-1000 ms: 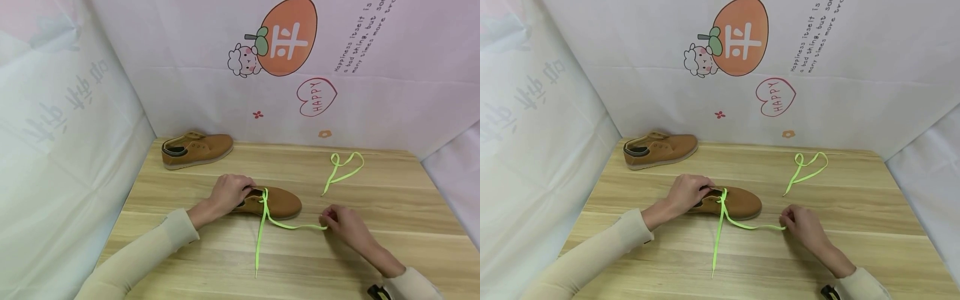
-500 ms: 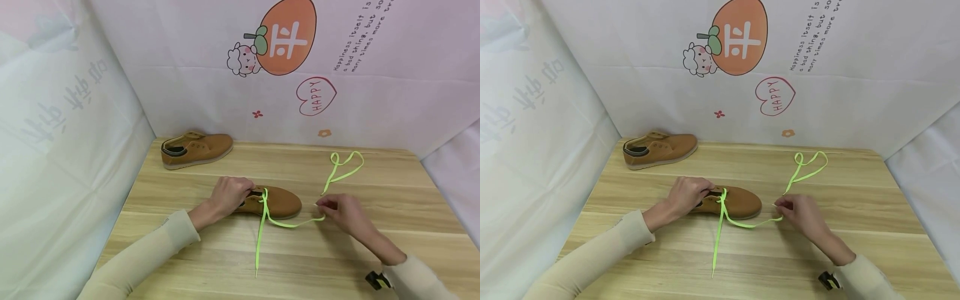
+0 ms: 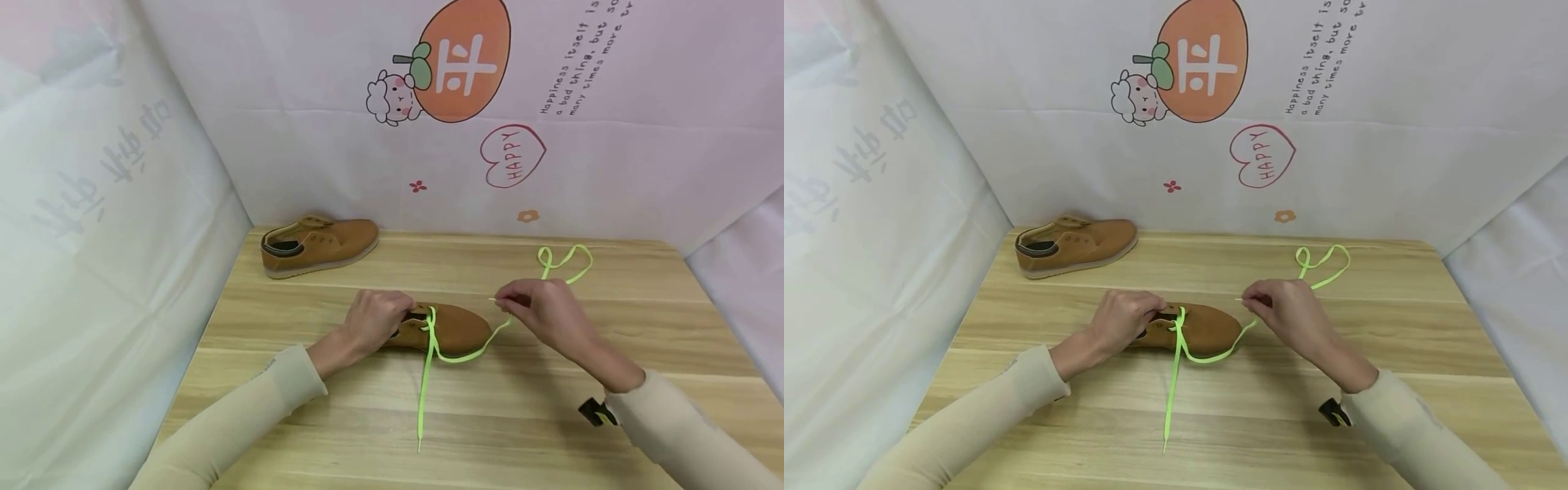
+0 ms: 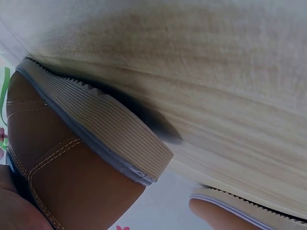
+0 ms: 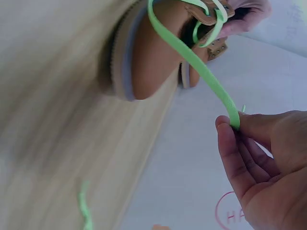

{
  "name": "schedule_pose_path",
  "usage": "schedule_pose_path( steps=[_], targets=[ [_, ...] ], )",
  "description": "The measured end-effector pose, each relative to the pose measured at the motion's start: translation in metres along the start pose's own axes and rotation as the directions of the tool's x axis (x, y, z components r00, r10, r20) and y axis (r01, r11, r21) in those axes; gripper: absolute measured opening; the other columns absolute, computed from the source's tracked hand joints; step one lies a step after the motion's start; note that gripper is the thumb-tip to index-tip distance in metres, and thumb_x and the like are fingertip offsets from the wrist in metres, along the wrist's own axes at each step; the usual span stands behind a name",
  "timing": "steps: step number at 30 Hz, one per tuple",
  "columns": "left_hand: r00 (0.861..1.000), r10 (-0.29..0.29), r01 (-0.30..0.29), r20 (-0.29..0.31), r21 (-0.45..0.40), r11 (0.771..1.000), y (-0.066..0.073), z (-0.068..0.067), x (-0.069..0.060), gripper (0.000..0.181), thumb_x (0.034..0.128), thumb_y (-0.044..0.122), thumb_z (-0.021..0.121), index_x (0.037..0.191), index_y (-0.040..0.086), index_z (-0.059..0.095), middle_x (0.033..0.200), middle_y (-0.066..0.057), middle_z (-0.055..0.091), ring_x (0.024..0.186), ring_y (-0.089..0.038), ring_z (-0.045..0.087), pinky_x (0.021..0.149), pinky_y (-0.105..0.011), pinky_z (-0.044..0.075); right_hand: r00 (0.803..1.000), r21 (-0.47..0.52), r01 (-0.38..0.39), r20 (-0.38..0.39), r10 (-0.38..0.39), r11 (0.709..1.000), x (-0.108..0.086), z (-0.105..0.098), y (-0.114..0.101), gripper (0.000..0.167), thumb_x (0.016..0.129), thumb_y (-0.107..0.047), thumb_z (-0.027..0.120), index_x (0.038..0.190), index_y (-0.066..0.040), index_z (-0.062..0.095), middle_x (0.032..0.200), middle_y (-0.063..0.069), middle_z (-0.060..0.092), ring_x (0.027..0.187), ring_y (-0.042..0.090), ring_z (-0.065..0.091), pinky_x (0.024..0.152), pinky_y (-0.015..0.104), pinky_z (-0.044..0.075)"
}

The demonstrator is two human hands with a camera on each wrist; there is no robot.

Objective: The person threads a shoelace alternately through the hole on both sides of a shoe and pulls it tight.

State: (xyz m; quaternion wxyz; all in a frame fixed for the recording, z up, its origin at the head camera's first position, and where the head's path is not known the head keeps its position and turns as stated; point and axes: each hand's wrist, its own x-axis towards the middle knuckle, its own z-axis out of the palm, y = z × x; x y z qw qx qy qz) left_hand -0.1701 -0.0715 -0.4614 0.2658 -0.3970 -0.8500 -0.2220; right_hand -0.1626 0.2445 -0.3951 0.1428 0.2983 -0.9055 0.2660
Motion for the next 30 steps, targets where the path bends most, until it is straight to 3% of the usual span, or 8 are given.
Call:
schedule_pose_path(
  steps=[9,21,30],
  targets=[
    [1.000,0.004,-0.005,-0.025,-0.011,1.000,0.001,0.000,-0.001,0.018,0.0838,-0.010,0.082,0.086,0.007,0.081,0.088,-0.004,0.081,0.075,-0.015,0.079,0.062,-0.023,0.061,0.984,-0.075,0.177,0.031,-0.175,0.981,0.037,0.008,-0.015,0.015,0.081,0.006,0.087,0.085,-0.008,0.081,0.076,-0.003,0.075,0.063,0.002,0.063,0.057,0.027,0.055],
    [0.999,-0.038,0.037,-0.016,-0.039,0.999,0.001,0.000,-0.003,0.020,0.0831,-0.012,0.080,0.091,0.006,0.082,0.090,-0.004,0.081,0.079,-0.016,0.080,0.064,-0.026,0.062,0.971,-0.061,0.203,0.137,-0.193,0.977,0.059,0.025,-0.028,0.014,0.084,0.010,0.080,0.088,-0.004,0.081,0.087,0.005,0.079,0.077,0.017,0.075,0.067,0.037,0.061],
    [0.999,-0.046,0.046,-0.026,-0.024,0.999,0.002,-0.001,-0.004,0.020,0.0831,-0.009,0.081,0.091,0.009,0.083,0.088,-0.001,0.081,0.077,-0.013,0.079,0.060,-0.028,0.061,0.948,-0.061,0.226,0.243,-0.205,0.972,0.064,0.045,-0.038,0.018,0.089,0.010,0.074,0.089,-0.007,0.079,0.087,0.001,0.075,0.081,0.014,0.072,0.072,0.034,0.060]
  ],
)
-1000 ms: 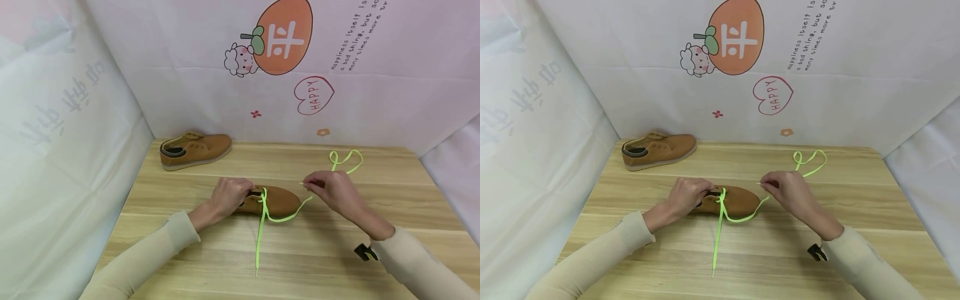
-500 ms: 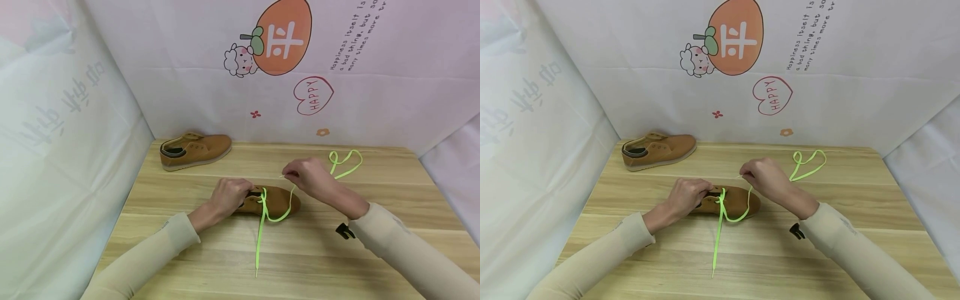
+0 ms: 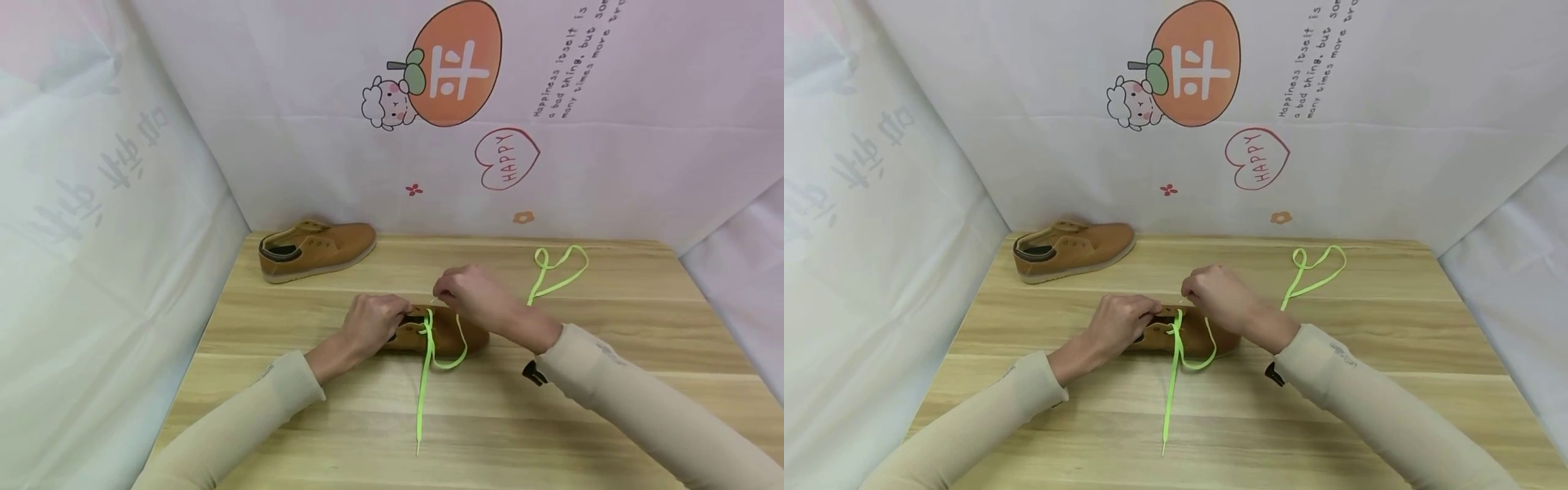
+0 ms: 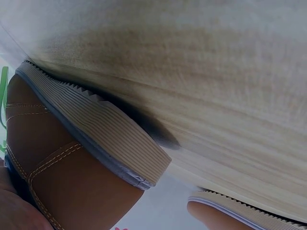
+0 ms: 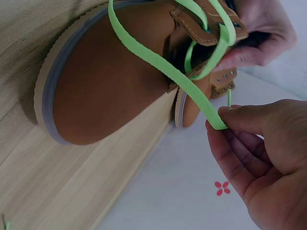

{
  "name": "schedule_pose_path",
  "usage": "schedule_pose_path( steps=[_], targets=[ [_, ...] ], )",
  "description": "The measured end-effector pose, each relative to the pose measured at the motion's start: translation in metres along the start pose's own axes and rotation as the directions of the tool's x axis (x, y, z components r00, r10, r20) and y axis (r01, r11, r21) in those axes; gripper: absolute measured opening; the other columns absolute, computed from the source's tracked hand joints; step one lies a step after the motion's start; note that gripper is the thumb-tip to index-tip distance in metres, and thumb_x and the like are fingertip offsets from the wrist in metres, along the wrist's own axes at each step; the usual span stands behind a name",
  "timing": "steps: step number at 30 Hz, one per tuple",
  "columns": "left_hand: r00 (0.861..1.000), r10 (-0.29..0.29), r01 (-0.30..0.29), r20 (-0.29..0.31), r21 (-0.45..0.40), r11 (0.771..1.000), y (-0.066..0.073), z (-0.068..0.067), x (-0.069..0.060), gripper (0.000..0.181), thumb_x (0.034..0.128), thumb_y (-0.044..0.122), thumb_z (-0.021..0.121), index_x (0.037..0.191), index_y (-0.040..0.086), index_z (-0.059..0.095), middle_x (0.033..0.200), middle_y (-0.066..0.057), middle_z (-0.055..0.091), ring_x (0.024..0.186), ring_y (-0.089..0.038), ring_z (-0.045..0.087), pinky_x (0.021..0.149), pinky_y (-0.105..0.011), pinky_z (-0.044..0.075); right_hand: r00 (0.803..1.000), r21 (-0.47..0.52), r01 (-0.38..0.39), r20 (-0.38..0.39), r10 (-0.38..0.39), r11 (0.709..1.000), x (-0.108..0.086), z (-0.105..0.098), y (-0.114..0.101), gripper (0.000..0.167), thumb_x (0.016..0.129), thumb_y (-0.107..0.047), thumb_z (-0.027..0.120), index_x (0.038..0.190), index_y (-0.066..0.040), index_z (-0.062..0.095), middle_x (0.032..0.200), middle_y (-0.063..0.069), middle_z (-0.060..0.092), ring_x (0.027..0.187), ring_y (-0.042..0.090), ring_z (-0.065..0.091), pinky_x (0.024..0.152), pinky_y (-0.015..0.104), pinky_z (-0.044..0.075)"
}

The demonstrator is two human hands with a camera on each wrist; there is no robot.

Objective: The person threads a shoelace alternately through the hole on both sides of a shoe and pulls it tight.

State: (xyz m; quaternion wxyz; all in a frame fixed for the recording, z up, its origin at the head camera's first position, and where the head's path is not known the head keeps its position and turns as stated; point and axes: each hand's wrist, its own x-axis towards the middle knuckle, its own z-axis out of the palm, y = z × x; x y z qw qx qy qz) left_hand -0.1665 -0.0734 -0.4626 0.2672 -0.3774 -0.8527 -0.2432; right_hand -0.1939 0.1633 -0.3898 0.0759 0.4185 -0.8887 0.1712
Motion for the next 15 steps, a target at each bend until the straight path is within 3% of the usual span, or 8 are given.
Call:
schedule_pose_path(
  steps=[8,15],
  targets=[
    [1.000,-0.005,0.005,-0.013,0.002,1.000,0.000,0.002,-0.003,0.019,0.0828,-0.007,0.082,0.090,0.010,0.082,0.086,0.000,0.081,0.073,-0.012,0.077,0.055,-0.029,0.059,0.999,0.005,0.031,0.035,-0.031,1.000,0.006,0.012,-0.002,0.023,0.089,0.014,0.070,0.087,-0.008,0.077,0.082,0.000,0.071,0.074,0.009,0.066,0.067,0.030,0.058],
    [1.000,-0.016,0.016,-0.008,0.004,1.000,-0.001,0.002,-0.001,0.018,0.0834,-0.006,0.083,0.091,0.011,0.083,0.088,0.000,0.081,0.076,-0.013,0.078,0.058,-0.030,0.060,0.996,-0.098,0.064,0.067,-0.058,0.993,0.012,0.020,-0.005,0.022,0.090,0.009,0.071,0.084,-0.011,0.076,0.081,-0.001,0.071,0.072,0.014,0.071,0.065,0.031,0.059]
  ],
)
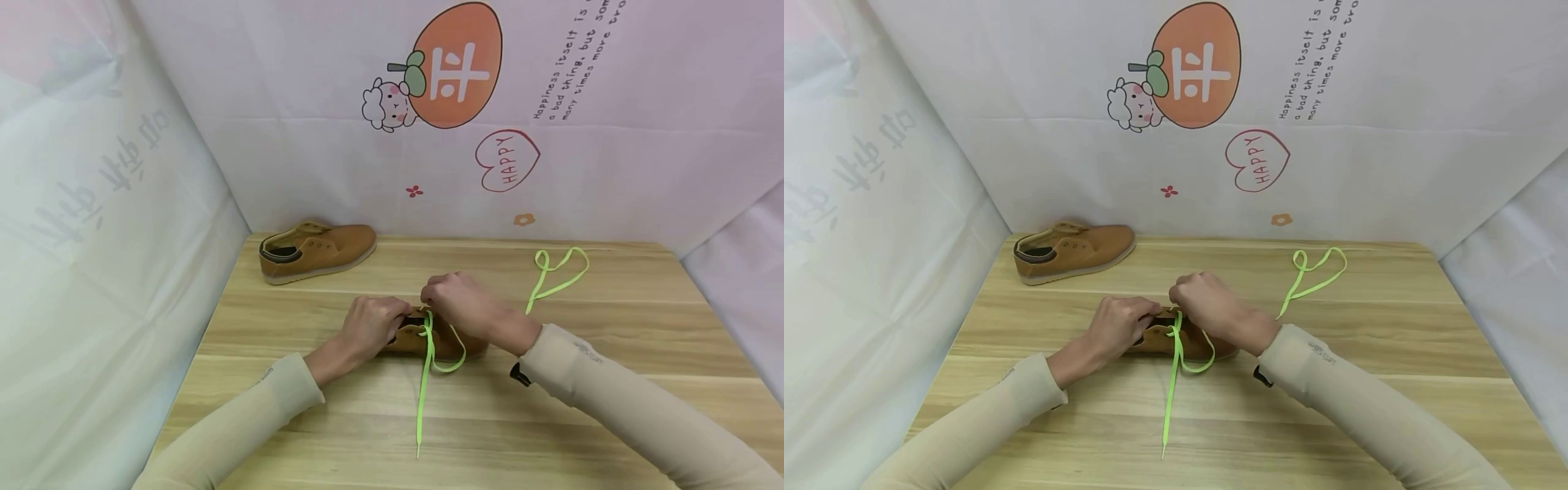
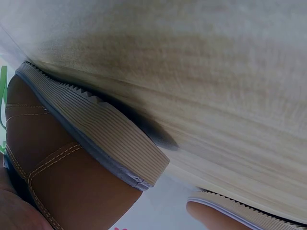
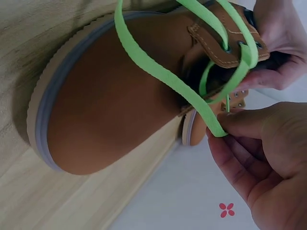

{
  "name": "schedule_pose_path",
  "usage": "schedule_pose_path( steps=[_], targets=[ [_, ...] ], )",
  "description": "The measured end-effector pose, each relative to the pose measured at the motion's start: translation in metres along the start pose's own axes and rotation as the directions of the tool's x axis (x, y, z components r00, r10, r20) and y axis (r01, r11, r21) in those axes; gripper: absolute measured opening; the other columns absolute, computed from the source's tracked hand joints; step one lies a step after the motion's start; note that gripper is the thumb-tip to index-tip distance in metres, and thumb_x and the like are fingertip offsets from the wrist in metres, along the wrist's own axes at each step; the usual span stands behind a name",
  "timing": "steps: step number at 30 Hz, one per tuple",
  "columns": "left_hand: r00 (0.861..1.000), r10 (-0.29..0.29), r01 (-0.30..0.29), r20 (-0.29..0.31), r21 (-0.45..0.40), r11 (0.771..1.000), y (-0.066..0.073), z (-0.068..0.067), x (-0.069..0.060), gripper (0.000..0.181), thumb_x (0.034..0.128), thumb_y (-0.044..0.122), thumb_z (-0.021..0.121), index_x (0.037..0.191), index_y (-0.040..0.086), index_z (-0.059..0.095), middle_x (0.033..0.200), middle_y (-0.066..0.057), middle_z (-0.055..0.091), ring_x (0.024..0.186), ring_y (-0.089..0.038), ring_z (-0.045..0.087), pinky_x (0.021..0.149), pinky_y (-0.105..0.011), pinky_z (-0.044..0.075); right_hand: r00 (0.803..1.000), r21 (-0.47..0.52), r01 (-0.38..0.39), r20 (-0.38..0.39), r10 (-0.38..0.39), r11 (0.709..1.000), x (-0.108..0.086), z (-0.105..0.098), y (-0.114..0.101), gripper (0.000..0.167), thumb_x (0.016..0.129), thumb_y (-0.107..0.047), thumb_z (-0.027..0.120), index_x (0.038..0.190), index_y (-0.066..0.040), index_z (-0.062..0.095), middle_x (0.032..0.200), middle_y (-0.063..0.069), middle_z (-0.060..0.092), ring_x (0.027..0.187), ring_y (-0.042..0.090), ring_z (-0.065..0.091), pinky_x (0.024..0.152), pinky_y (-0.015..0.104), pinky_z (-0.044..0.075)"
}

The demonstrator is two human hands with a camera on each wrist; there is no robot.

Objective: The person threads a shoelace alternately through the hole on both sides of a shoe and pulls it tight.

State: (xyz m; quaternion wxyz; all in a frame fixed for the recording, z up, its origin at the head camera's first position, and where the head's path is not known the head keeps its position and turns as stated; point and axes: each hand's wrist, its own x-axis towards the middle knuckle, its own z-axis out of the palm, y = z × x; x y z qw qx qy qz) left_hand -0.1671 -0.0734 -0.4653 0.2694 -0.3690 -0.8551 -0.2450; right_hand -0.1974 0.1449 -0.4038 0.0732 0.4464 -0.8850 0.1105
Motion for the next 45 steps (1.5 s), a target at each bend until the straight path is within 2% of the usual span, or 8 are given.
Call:
schedule_pose_path(
  steps=[7,15,21,27,31,39,43,45],
  targets=[
    [1.000,-0.009,0.009,0.011,-0.013,1.000,0.002,0.000,-0.001,0.018,0.0820,-0.006,0.084,0.090,0.010,0.083,0.086,0.000,0.081,0.075,-0.012,0.078,0.060,-0.029,0.060,0.999,-0.004,0.019,0.026,-0.019,1.000,0.000,0.008,-0.003,0.017,0.093,0.005,0.073,0.086,-0.010,0.078,0.082,0.000,0.072,0.072,0.016,0.072,0.064,0.030,0.059],
    [0.999,-0.036,0.036,0.001,0.003,0.999,0.001,-0.001,0.001,0.017,0.0844,-0.006,0.082,0.090,0.010,0.083,0.086,0.001,0.081,0.074,-0.012,0.078,0.059,-0.027,0.060,1.000,0.013,0.015,-0.007,-0.015,1.000,0.004,0.011,-0.004,0.020,0.090,0.007,0.075,0.085,-0.012,0.079,0.080,-0.002,0.071,0.071,0.012,0.070,0.062,0.030,0.058],
    [0.998,-0.055,0.055,0.024,0.003,0.998,0.000,-0.001,-0.001,0.015,0.0888,-0.004,0.079,0.092,0.010,0.083,0.087,0.000,0.081,0.073,-0.012,0.077,0.058,-0.028,0.059,0.999,0.118,-0.037,-0.015,0.039,0.992,0.003,0.012,-0.005,0.020,0.091,0.005,0.075,0.087,-0.014,0.081,0.084,-0.004,0.072,0.078,0.011,0.071,0.068,0.032,0.060],
    [0.997,-0.068,0.068,0.042,0.009,0.998,0.001,-0.002,0.000,0.010,0.0913,0.001,0.080,0.096,0.009,0.083,0.090,-0.002,0.081,0.077,-0.013,0.078,0.061,-0.029,0.061,0.995,0.210,-0.099,-0.001,0.102,0.973,0.003,0.012,-0.004,0.017,0.090,0.006,0.075,0.093,-0.009,0.083,0.091,0.001,0.077,0.085,0.016,0.074,0.076,0.036,0.062],
    [0.993,-0.102,0.103,0.062,-0.018,0.995,0.000,-0.003,0.002,0.007,0.0923,0.004,0.081,0.097,0.009,0.083,0.092,-0.002,0.082,0.080,-0.013,0.078,0.065,-0.030,0.062,0.993,0.247,-0.114,0.005,0.117,0.962,0.002,0.011,-0.003,0.016,0.090,0.007,0.076,0.095,-0.006,0.083,0.093,0.004,0.078,0.088,0.019,0.076,0.077,0.037,0.063],
    [0.973,-0.199,0.207,0.115,-0.058,0.977,-0.001,-0.004,0.008,0.006,0.0957,0.013,0.079,0.099,0.010,0.084,0.094,-0.001,0.082,0.082,-0.014,0.079,0.071,-0.030,0.062,0.989,0.295,-0.135,-0.013,0.146,0.946,-0.002,0.011,-0.002,0.020,0.090,0.010,0.071,0.097,-0.004,0.083,0.096,0.007,0.080,0.087,0.020,0.077,0.075,0.035,0.063],
    [0.957,-0.251,0.265,0.149,-0.085,0.961,-0.001,-0.006,0.011,0.008,0.0964,0.015,0.079,0.099,0.011,0.084,0.094,-0.001,0.082,0.080,-0.014,0.077,0.069,-0.030,0.061,0.985,0.318,-0.161,-0.003,0.171,0.934,-0.004,0.011,-0.001,0.017,0.092,0.006,0.072,0.101,-0.004,0.082,0.098,0.007,0.080,0.086,0.017,0.076,0.074,0.033,0.062],
    [0.944,-0.282,0.302,0.174,-0.098,0.948,-0.002,-0.006,0.013,0.007,0.0966,0.016,0.079,0.099,0.012,0.084,0.093,0.000,0.081,0.077,-0.012,0.076,0.067,-0.030,0.059,0.983,0.328,-0.171,0.001,0.181,0.929,-0.005,0.012,-0.001,0.015,0.093,0.004,0.073,0.103,-0.004,0.082,0.099,0.006,0.080,0.086,0.015,0.076,0.073,0.032,0.062]
  ],
)
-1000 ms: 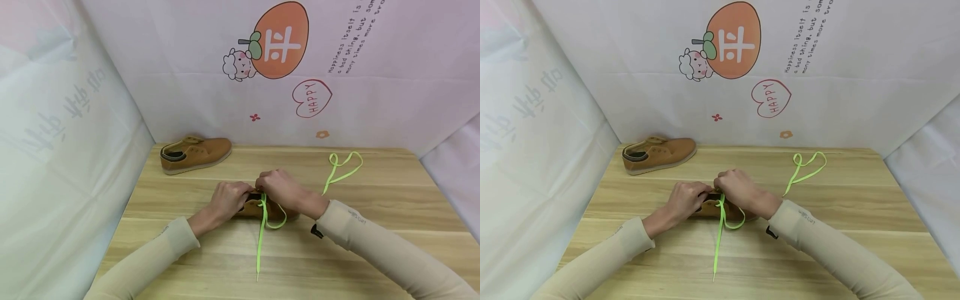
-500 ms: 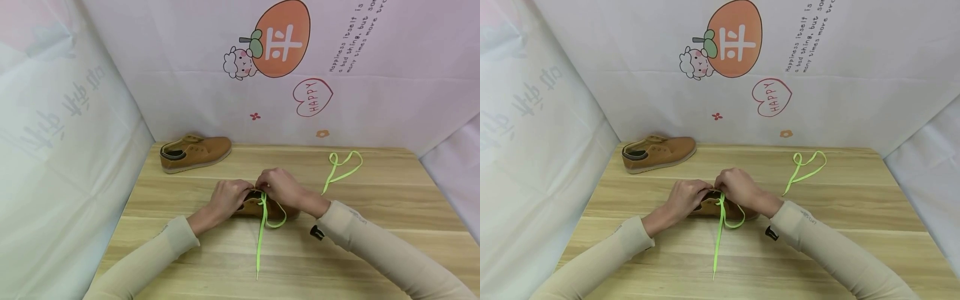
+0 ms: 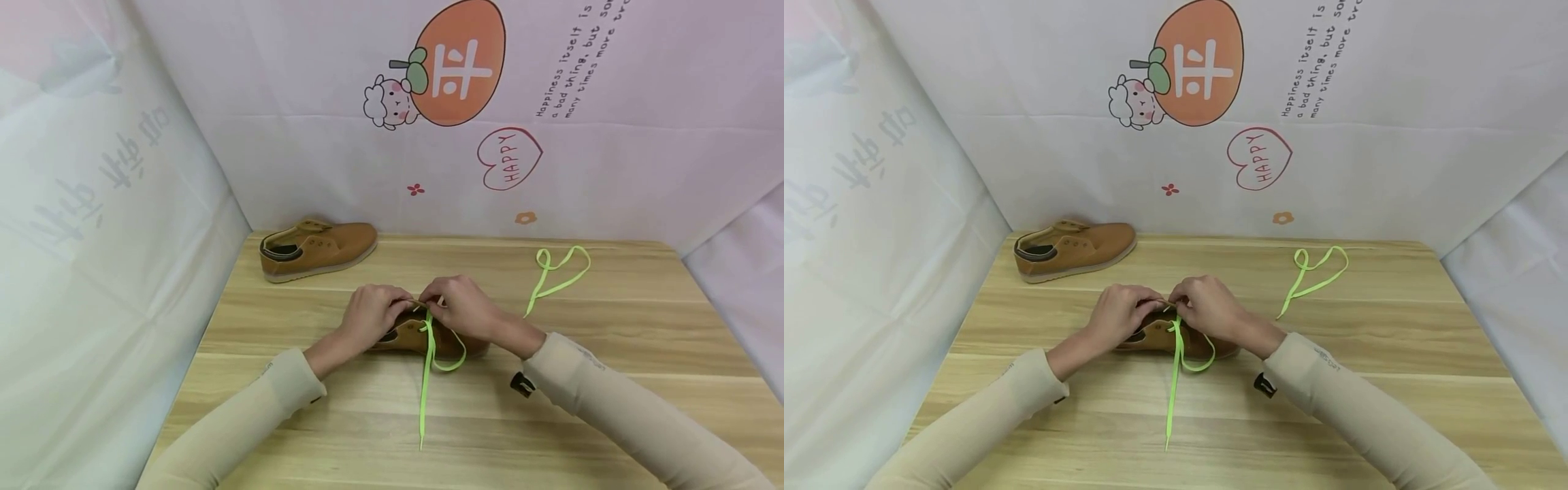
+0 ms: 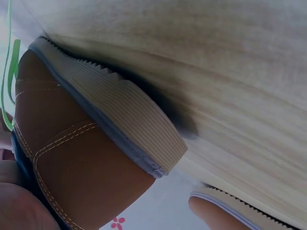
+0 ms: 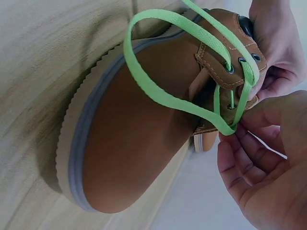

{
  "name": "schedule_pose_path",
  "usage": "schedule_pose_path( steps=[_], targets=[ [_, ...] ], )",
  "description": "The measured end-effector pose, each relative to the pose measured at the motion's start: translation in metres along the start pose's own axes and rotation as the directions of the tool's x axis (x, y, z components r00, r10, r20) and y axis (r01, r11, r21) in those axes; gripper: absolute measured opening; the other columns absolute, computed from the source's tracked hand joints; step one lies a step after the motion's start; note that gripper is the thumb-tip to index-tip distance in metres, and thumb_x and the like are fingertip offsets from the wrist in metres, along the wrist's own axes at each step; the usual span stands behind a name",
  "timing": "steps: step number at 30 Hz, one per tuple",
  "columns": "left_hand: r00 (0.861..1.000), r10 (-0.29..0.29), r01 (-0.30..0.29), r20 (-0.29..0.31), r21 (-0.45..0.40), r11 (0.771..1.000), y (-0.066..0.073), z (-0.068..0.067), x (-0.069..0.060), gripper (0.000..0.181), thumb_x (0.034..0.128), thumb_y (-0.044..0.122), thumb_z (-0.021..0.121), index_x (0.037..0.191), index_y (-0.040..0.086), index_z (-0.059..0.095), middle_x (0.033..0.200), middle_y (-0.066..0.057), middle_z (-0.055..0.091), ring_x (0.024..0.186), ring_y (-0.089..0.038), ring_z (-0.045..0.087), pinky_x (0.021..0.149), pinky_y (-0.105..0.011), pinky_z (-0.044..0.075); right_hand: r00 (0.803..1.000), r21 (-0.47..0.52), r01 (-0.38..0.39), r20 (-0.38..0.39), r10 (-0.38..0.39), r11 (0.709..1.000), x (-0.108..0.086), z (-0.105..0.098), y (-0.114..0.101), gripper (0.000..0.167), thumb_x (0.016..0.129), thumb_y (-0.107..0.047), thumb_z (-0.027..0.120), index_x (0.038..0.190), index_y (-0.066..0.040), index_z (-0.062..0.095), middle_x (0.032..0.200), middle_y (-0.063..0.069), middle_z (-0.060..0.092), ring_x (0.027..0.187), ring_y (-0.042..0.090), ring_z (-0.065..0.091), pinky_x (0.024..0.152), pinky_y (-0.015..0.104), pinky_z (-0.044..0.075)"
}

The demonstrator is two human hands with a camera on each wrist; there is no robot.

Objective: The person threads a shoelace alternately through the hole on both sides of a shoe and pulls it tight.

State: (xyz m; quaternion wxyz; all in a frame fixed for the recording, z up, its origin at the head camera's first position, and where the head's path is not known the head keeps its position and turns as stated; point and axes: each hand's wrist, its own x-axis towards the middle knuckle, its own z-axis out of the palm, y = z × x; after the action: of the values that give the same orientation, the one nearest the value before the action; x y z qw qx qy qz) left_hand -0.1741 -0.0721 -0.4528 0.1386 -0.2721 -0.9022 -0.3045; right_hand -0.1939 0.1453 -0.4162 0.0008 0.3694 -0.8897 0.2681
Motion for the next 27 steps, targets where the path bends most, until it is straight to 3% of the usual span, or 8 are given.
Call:
schedule_pose_path(
  steps=[5,11,17,23,27],
  targets=[
    [0.990,-0.123,0.126,0.071,-0.042,0.991,0.000,-0.001,0.005,0.007,0.0974,0.018,0.078,0.097,0.016,0.084,0.089,0.004,0.080,0.069,-0.006,0.067,0.061,-0.027,0.052,0.999,-0.008,0.023,-0.027,-0.023,1.000,-0.001,0.003,0.002,0.012,0.093,0.001,0.076,0.102,-0.005,0.081,0.096,0.005,0.080,0.084,0.013,0.076,0.072,0.032,0.062],
    [0.957,-0.245,0.260,0.153,-0.083,0.962,0.001,-0.005,0.012,0.005,0.0967,0.019,0.080,0.096,0.017,0.085,0.083,0.006,0.078,0.064,-0.003,0.061,0.058,-0.026,0.048,0.993,-0.032,0.084,-0.077,-0.086,0.996,-0.001,0.007,0.004,0.010,0.093,0.000,0.078,0.102,-0.006,0.076,0.090,0.005,0.079,0.082,0.015,0.076,0.071,0.034,0.062],
    [0.928,-0.298,0.325,0.224,-0.098,0.941,0.001,-0.010,0.020,0.007,0.0971,0.019,0.079,0.097,0.015,0.085,0.081,0.004,0.078,0.064,-0.004,0.062,0.056,-0.024,0.046,0.984,-0.069,0.144,-0.100,-0.151,0.987,-0.001,0.009,0.007,0.016,0.089,0.005,0.081,0.095,-0.009,0.078,0.090,0.000,0.079,0.082,0.013,0.075,0.070,0.034,0.061],
    [0.899,-0.346,0.383,0.270,-0.102,0.918,0.001,-0.012,0.024,0.008,0.0976,0.019,0.079,0.094,0.015,0.084,0.080,0.005,0.077,0.065,-0.007,0.061,0.057,-0.024,0.045,0.978,-0.098,0.181,-0.085,-0.189,0.979,0.002,0.009,0.006,0.017,0.087,0.004,0.084,0.100,-0.008,0.082,0.095,0.003,0.079,0.085,0.016,0.075,0.073,0.035,0.062],
    [0.892,-0.358,0.397,0.276,-0.103,0.912,0.001,-0.011,0.026,0.007,0.0972,0.018,0.079,0.093,0.015,0.084,0.080,0.006,0.077,0.068,-0.007,0.063,0.061,-0.025,0.047,0.979,-0.103,0.185,-0.072,-0.193,0.977,0.004,0.010,0.005,0.019,0.085,0.005,0.084,0.100,-0.007,0.083,0.094,0.004,0.078,0.087,0.019,0.075,0.076,0.035,0.062]
  ],
)
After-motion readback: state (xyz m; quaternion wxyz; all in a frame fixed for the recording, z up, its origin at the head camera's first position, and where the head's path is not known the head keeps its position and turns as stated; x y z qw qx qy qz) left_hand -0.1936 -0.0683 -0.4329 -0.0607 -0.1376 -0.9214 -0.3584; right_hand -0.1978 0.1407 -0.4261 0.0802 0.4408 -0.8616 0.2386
